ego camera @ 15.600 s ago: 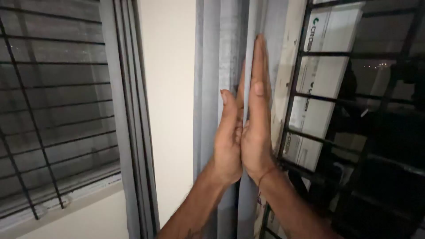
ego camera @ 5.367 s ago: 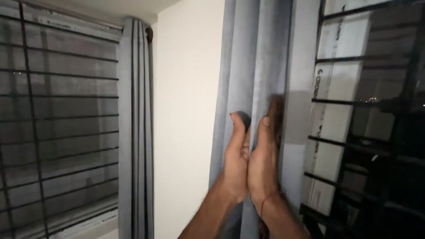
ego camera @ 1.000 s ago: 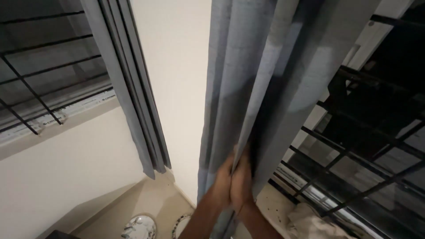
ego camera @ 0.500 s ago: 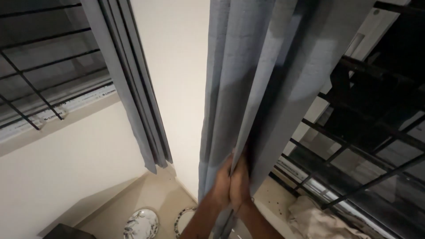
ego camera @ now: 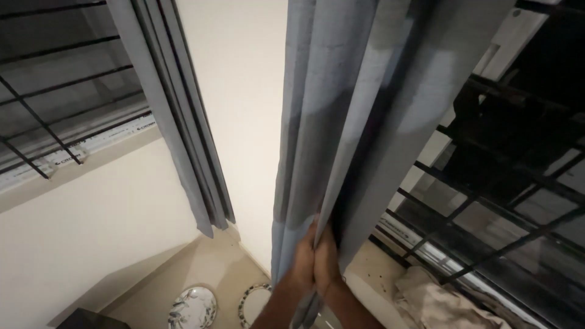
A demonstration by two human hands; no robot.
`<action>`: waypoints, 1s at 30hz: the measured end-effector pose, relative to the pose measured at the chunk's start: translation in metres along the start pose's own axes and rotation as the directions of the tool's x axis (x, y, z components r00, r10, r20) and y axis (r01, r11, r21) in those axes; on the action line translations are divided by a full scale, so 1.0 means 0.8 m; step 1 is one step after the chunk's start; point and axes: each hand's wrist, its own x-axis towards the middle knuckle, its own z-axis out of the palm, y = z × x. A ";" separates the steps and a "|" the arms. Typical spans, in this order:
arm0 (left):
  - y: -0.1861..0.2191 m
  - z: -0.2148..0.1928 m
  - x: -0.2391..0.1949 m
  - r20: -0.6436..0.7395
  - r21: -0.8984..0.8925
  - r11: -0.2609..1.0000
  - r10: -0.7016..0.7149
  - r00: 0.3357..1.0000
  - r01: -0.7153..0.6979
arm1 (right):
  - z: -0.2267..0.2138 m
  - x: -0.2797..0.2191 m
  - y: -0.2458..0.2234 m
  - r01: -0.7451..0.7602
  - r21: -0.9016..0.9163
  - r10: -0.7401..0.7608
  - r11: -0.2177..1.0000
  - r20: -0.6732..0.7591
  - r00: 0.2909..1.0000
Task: The person is hanging a grey curtain onto a metal curtain rod mounted above a window.
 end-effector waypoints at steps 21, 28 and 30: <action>-0.030 -0.016 -0.152 0.201 0.635 0.719 0.198 0.959 -0.281 | -0.042 0.065 0.128 -0.084 0.612 -0.004 0.786 0.140 0.990; -0.027 -0.108 -0.039 0.522 0.640 0.497 0.278 0.806 -0.586 | -0.108 0.063 0.209 0.053 -0.430 0.018 0.901 0.160 0.987; -0.020 -0.099 -0.029 0.441 0.678 0.520 0.278 0.853 -0.520 | -0.096 0.031 0.202 0.071 -0.582 -0.022 0.810 0.090 0.996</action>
